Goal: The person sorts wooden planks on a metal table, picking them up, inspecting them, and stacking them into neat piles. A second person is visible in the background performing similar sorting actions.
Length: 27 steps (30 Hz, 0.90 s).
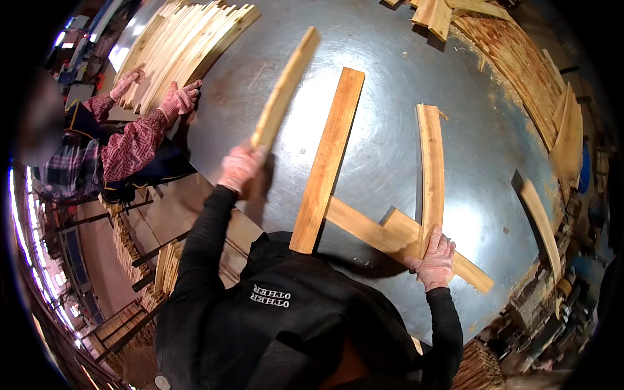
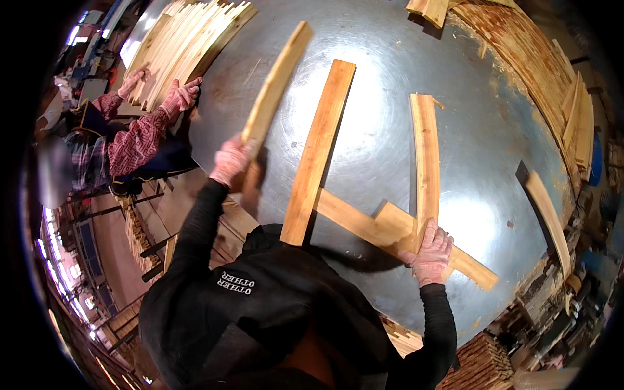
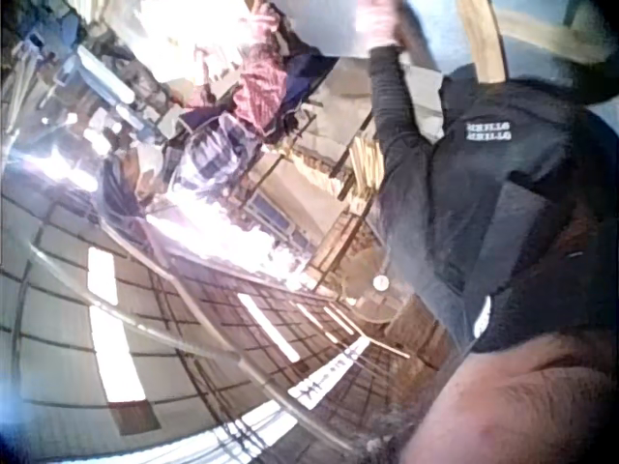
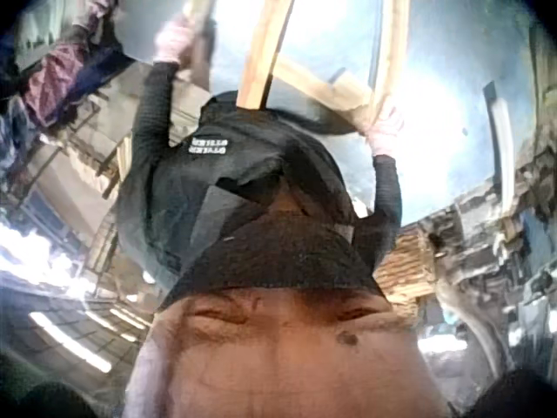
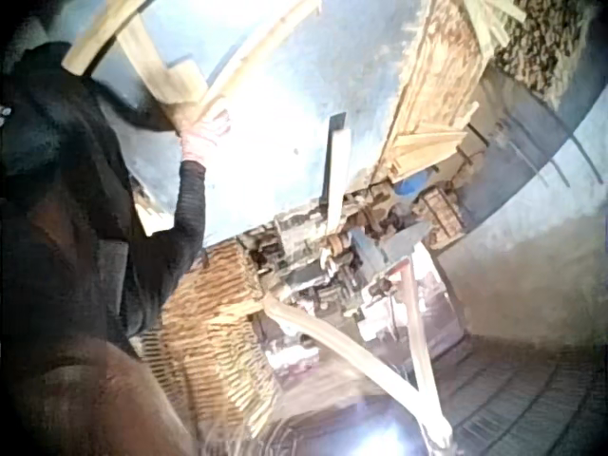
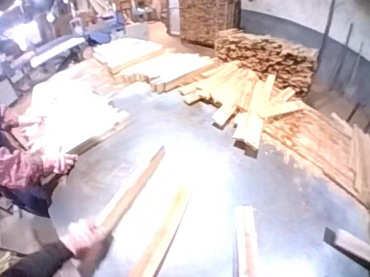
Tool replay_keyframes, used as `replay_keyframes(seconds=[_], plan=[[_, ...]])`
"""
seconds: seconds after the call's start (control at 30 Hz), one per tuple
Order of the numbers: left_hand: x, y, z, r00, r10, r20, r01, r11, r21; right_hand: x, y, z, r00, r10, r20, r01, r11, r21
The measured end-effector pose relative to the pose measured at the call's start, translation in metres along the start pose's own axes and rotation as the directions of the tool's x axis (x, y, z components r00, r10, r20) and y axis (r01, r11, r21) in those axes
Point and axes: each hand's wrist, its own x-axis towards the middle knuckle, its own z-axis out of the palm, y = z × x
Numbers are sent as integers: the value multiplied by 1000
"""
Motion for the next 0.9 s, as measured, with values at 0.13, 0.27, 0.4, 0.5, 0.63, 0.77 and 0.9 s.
replay_keyframes(seconds=[0.13,0.27,0.4,0.5,0.63,0.77,0.9], plan=[[20,-46,-20,925,139,-352,-46,964,261,-1,19,20,984,-77,-164,77,997,-3],[-72,42,15,896,356,-267,-380,924,-42,-6,10,12,965,79,-248,-9,962,272],[-131,109,77,945,294,145,-312,943,115,-1,-47,-23,992,109,-58,-28,654,756],[-110,99,88,922,387,8,-382,913,-143,30,-92,9,999,-43,-31,27,-109,994],[-94,110,52,846,478,235,49,370,-928,21,-223,-10,998,47,-48,21,462,887],[-88,113,75,862,311,400,204,509,-836,18,-210,-3,956,-292,-19,204,619,758],[-103,119,64,890,212,403,265,480,-836,-27,-77,2,968,-143,-205,188,958,218]])
